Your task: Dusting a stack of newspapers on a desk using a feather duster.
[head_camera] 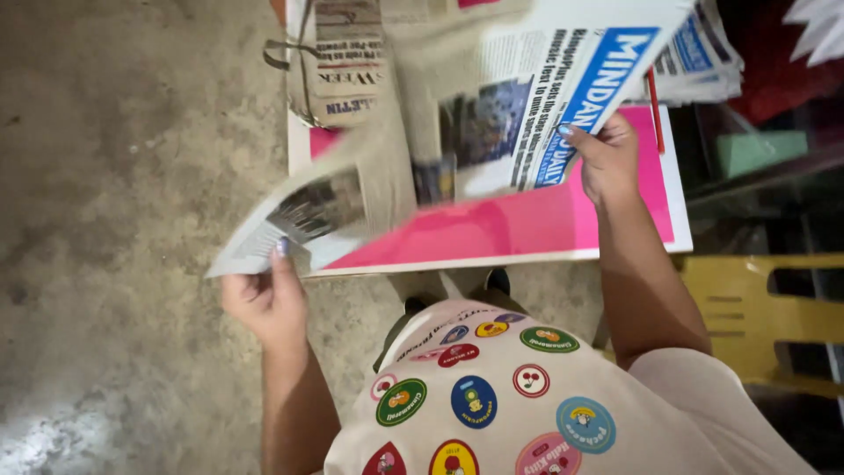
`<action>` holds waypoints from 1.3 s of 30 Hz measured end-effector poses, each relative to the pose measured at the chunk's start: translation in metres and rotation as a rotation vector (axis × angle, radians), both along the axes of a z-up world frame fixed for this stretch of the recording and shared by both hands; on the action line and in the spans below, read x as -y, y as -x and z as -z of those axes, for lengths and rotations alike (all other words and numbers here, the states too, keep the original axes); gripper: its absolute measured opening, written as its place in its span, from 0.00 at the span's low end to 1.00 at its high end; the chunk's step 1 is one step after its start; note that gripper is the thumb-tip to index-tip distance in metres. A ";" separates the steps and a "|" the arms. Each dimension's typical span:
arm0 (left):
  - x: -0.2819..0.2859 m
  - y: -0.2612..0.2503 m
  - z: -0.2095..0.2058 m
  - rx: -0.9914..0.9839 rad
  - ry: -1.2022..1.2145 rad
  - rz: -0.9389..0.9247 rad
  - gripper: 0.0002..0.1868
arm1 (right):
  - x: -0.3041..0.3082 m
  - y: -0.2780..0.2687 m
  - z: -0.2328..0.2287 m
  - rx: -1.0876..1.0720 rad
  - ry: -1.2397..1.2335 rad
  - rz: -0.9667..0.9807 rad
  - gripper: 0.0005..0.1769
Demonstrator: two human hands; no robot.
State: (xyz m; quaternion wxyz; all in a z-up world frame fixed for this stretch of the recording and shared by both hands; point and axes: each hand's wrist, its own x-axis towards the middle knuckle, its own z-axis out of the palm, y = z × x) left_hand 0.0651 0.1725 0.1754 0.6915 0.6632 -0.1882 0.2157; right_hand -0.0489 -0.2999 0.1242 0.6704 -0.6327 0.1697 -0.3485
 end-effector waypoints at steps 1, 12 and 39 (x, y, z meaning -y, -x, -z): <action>0.003 0.002 0.013 -0.007 -0.006 0.012 0.10 | -0.004 0.008 0.008 -0.007 -0.006 0.012 0.19; 0.065 0.005 0.120 -0.243 -0.138 0.225 0.20 | -0.061 0.047 0.071 -0.305 -0.033 0.173 0.21; 0.175 0.074 0.176 0.147 -1.540 0.473 0.34 | 0.256 0.028 0.118 -1.166 0.940 0.389 0.27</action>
